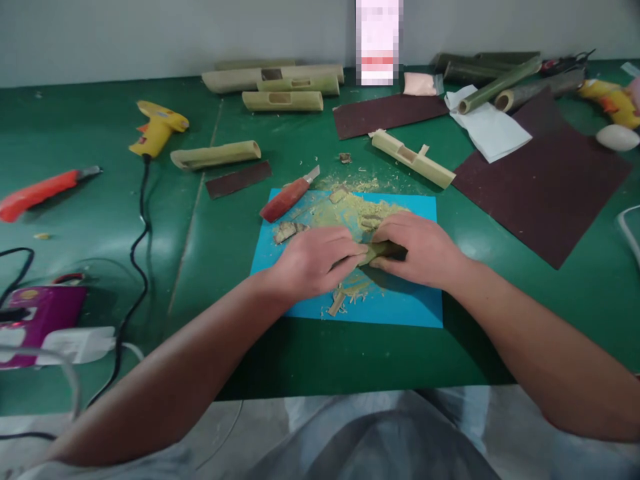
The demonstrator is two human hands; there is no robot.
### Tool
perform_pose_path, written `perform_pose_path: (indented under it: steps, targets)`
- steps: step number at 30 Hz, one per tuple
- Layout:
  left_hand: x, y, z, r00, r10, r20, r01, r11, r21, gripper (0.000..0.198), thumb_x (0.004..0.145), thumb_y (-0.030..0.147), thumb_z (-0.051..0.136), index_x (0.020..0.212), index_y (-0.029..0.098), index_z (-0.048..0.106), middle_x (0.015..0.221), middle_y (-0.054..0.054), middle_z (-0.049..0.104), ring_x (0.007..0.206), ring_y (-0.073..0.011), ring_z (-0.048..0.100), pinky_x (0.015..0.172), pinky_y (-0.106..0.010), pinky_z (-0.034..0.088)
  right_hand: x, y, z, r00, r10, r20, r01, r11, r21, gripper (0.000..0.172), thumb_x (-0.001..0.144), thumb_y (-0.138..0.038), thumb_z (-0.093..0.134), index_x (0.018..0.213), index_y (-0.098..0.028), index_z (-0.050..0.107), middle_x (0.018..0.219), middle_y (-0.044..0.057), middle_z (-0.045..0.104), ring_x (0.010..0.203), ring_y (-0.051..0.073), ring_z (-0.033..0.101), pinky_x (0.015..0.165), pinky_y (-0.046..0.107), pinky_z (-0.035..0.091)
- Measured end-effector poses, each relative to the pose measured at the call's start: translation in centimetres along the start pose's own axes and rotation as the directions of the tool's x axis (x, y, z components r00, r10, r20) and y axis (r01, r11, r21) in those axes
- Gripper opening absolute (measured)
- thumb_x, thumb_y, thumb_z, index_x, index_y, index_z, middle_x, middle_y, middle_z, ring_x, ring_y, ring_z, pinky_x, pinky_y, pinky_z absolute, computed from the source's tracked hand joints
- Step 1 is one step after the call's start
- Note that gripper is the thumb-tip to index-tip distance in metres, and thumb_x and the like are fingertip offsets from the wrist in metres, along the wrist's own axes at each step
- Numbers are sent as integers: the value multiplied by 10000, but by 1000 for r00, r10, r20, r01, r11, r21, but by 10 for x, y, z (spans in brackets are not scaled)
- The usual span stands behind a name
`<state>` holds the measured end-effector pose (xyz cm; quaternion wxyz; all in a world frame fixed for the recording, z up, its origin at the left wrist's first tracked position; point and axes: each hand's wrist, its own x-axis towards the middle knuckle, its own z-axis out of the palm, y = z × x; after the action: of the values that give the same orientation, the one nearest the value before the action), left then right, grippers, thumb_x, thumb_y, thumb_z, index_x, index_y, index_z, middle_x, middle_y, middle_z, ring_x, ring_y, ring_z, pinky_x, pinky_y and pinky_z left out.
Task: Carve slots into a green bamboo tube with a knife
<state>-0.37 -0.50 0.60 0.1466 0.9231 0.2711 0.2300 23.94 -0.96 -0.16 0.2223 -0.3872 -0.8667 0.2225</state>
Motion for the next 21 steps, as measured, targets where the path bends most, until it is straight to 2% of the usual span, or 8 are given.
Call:
perform_pose_path:
  steps: [5, 21]
  targets:
    - [2, 0, 1, 1000, -9, -8, 8, 1000, -27, 201, 996, 251, 530, 1014, 179, 717, 782, -31, 676, 714, -146, 630, 632, -265, 466, 0, 0, 1, 1000, -13, -4, 13, 1000, 11, 172, 875, -367, 655, 950, -212, 652, 989, 58, 699, 991, 239, 631, 856, 372, 453]
    - [3, 2, 1, 999, -44, 3, 44, 998, -34, 200, 990, 237, 521, 937, 188, 708, 766, -19, 674, 716, -149, 629, 623, -273, 456, 1, -1, -1, 1000, -17, -4, 17, 1000, 7, 153, 883, -353, 643, 949, -215, 654, 991, 58, 700, 992, 233, 626, 850, 368, 460]
